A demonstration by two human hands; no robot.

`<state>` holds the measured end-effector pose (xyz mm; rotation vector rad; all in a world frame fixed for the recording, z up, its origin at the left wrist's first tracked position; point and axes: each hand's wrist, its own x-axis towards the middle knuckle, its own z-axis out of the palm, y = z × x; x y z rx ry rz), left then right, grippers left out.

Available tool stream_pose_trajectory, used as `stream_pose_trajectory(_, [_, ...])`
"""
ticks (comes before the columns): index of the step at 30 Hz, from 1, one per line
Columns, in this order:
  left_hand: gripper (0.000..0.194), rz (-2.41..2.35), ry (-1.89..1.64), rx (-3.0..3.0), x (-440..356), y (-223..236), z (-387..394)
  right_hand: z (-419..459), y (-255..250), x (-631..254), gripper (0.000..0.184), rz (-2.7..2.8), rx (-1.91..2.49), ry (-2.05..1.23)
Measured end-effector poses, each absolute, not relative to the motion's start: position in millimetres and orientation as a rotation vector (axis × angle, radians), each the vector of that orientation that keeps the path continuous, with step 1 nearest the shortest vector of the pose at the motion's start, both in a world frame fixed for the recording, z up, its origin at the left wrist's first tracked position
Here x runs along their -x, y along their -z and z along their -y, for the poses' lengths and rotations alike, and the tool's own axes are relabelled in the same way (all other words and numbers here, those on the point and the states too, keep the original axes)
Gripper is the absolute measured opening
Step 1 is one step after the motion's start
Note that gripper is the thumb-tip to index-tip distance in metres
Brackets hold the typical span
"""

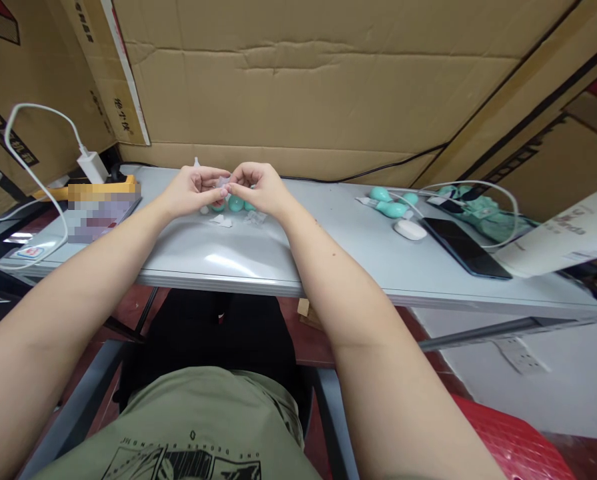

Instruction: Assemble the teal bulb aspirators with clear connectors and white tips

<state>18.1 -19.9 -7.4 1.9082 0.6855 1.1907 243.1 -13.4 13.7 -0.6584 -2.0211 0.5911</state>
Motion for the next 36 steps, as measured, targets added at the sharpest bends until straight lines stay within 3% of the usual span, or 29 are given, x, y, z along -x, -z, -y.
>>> stream_pose_trajectory(7, [0.054, -0.736, -1.233, -1.946, -18.9, 5.6, 15.4, 12.1, -11.0, -241.2, 0.057, 2.018, 0.624, -0.64])
stream_pose_trajectory(12, [0.034, -0.675, -1.207, -1.987, -22.1, 2.8, 23.1, 11.5, -11.0, -242.5, 0.062, 2.025, 0.576, -0.597])
stream_pose_trajectory(14, [0.033, -0.663, -1.209, -1.975, -23.7, 4.0, 24.1, 9.3, -9.6, -243.6, 0.061, 2.062, 0.591, -0.551])
stream_pose_trajectory(18, [0.058, -0.707, -1.243, -1.852, -25.9, 9.0, 19.8, 4.9, -6.4, -246.2, 0.052, 2.088, 0.642, -0.447])
stream_pose_trajectory(26, [0.078, -0.742, -1.195, -1.881, -19.8, 4.9, 21.5, 7.7, -6.8, -245.8, 0.051, 2.157, 0.602, -0.436])
stream_pose_trajectory(36, [0.065, -0.667, -1.14, -1.966, -14.4, 0.7, 23.2, 13.1, -8.6, -239.0, 0.028, 2.179, 0.601, -0.492])
